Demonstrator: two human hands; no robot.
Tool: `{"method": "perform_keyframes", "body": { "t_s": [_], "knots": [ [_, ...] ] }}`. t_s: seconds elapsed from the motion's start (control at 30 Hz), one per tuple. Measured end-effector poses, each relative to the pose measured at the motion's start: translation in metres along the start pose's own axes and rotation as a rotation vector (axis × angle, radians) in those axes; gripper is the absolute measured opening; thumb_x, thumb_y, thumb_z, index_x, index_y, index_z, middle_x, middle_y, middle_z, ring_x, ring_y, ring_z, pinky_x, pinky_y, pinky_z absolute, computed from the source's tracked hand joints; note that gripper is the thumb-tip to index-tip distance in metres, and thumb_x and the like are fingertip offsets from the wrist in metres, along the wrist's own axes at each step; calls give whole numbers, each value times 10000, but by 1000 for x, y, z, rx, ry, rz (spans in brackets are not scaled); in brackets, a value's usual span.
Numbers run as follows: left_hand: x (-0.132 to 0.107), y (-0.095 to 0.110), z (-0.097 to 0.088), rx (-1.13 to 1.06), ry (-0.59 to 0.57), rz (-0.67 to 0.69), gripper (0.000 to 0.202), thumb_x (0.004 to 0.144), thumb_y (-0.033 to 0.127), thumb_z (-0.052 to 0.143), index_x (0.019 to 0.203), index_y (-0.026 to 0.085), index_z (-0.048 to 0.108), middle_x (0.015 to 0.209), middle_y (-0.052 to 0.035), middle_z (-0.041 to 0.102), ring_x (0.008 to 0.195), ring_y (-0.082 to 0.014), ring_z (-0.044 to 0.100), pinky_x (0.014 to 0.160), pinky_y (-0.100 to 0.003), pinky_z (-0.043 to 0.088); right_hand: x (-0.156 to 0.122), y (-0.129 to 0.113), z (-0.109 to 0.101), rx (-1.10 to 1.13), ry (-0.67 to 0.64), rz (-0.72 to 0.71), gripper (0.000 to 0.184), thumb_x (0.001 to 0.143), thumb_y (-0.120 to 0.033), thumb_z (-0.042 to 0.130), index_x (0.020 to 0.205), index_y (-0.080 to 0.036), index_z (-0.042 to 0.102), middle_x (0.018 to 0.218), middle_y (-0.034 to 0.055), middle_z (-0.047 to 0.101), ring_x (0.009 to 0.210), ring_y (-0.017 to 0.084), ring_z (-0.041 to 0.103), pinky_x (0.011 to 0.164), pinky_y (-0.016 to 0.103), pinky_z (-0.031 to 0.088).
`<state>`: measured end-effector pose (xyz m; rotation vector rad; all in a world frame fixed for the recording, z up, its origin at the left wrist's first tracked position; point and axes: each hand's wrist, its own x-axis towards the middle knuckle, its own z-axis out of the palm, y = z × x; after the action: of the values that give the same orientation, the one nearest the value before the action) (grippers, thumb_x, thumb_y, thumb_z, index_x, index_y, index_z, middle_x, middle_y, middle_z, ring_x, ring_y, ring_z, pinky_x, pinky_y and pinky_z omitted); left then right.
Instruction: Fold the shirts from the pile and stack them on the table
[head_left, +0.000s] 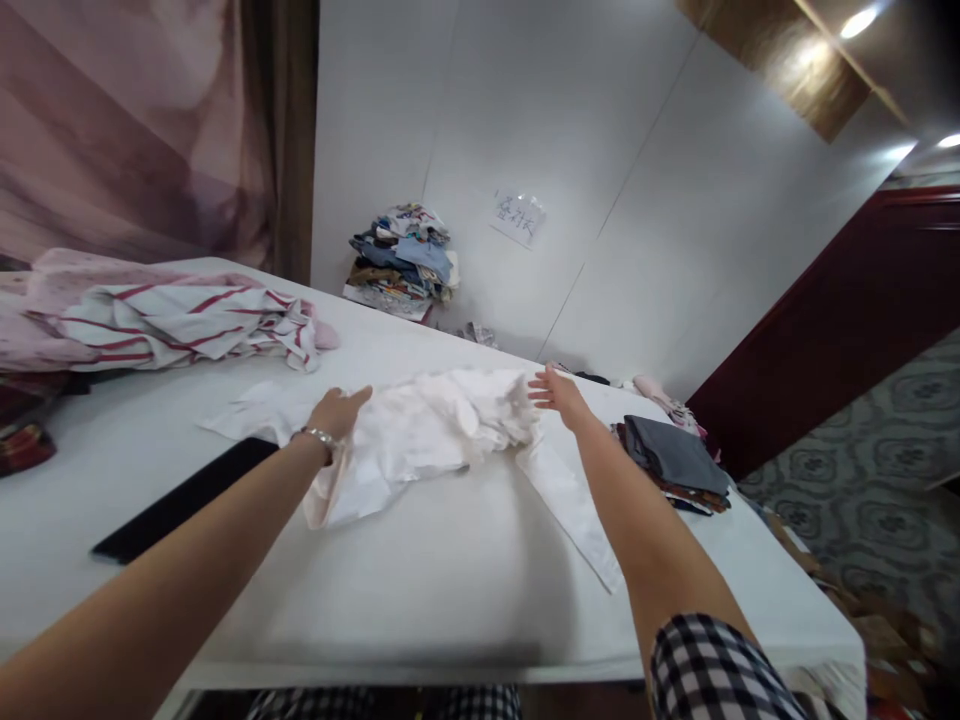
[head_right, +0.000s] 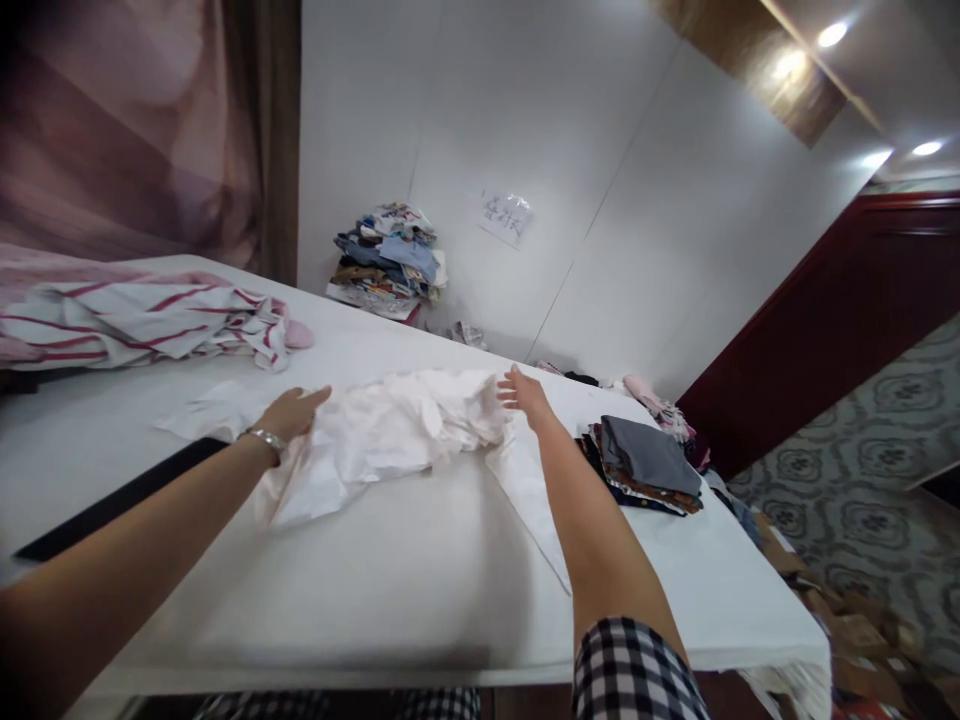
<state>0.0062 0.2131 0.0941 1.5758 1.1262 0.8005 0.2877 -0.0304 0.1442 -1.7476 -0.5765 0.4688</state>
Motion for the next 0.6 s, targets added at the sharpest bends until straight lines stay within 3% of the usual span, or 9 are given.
{"method": "perform_keyframes", "body": {
  "t_s": [0.1,0.2,0.27,0.33,0.37,0.43,0.5,0.57,0.6],
  "knots": [
    [-30,-22,6,124,-36,150,544,721,331,605,1209,97,544,1442,-212,447,1374,-340,367,1149,-476,269,-19,35,19,-295,-64,51,312,888,-424,516,918,-148,658,964,114,720,778,201,688,652,303,542],
    [-62,-33,21,328,-260,464,444,815,378,491,1193,167,590,1444,-117,482,1355,-258,409,1147,-395,296,-42,70,21,-490,-14,48,232,821,-330,601,970,-167,673,1023,111,701,973,251,651,787,331,509],
    [-77,-39,33,472,-406,609,432,842,390,459,1191,184,607,1393,-107,539,1303,-259,471,1111,-412,343,-59,89,12,-663,50,28,413,789,-342,639,1172,-188,615,1175,125,645,1137,281,571,895,357,459],
    [-86,-44,45,610,-470,694,434,832,360,490,1212,183,603,1387,-124,541,1288,-284,479,1081,-451,357,-75,104,-3,-943,61,52,598,789,-401,640,1334,-198,499,1277,148,580,1212,302,512,943,382,420],
    [-88,-46,51,670,-480,722,443,816,343,519,1221,183,599,1392,-135,532,1286,-301,474,1064,-471,359,-83,111,-11,-1073,49,77,608,803,-427,622,1345,-190,487,1282,161,571,1211,311,509,942,392,415],
    [-89,-48,62,755,-501,750,462,785,315,567,1229,188,593,1373,-148,538,1254,-322,487,1021,-485,370,-95,120,-28,-1155,28,134,440,843,-394,581,1218,-165,589,1208,174,607,1168,317,538,923,401,416],
    [-87,-47,71,805,-523,751,408,783,282,565,1176,187,623,1273,-153,596,1180,-327,526,973,-477,380,-101,121,-44,-1063,41,162,192,854,-275,571,956,-154,680,1049,160,666,1091,306,583,898,398,422],
    [-85,-43,77,823,-536,739,291,811,226,505,1040,169,675,1115,-157,654,1088,-318,565,930,-463,381,-99,113,-55,-931,65,159,95,837,-192,602,789,-154,675,905,130,686,1005,282,621,868,382,442],
    [-83,-40,79,821,-536,731,260,824,202,470,957,162,690,1045,-157,667,1045,-312,580,911,-457,380,-93,104,-59,-872,79,139,84,844,-199,619,795,-155,671,894,112,684,973,260,631,855,371,459]
  ]
}}
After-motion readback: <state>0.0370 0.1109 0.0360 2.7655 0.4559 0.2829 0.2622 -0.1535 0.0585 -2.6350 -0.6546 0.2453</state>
